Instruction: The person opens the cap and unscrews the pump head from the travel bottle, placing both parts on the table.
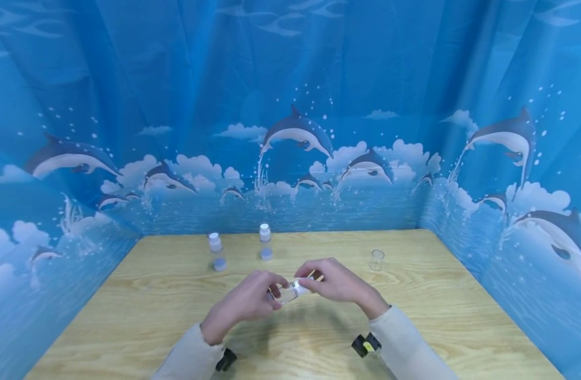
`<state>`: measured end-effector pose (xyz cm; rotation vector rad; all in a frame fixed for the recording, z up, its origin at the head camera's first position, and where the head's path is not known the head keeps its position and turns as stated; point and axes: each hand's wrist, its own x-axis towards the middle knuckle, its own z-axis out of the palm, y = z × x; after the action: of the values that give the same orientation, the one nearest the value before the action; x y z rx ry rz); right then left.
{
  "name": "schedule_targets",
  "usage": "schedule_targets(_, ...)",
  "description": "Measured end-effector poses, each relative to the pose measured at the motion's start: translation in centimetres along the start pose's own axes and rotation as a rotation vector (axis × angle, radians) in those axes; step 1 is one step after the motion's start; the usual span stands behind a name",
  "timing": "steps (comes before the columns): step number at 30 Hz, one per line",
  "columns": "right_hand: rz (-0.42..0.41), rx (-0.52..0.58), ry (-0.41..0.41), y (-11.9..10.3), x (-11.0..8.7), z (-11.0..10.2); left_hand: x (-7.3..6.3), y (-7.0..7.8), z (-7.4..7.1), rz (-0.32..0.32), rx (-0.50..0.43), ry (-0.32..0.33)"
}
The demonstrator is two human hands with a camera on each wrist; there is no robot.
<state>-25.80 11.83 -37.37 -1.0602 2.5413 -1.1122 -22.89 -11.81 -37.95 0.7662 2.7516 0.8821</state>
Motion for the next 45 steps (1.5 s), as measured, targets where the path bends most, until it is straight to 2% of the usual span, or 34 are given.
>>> schedule_targets(8, 0.008, 0.041, -0.005, 0.28, -0.09, -0.21, 0.05, 0.11, -0.06, 0.003, -0.004, -0.002)
schedule_targets(15, 0.071, 0.093, -0.041, 0.23, -0.04, 0.01, 0.00, 0.27, -0.08, -0.017, -0.024, -0.014)
schedule_targets(19, 0.081, 0.127, -0.051, 0.02, -0.15, 0.05, 0.08, 0.31, -0.09, -0.023, -0.027, -0.020)
schedule_targets(29, 0.068, 0.116, -0.048, -0.15, -0.24, -0.05, 0.09, 0.38, -0.09, -0.040, -0.018, -0.027)
schedule_targets(37, 0.058, 0.033, -0.016, -0.29, -0.04, 0.09, 0.04, 0.17, 0.05, -0.003, 0.020, -0.006)
schedule_targets(45, 0.045, -0.001, -0.006, -0.44, 0.02, 0.13, 0.14, 0.16, 0.05, -0.001, 0.012, -0.011)
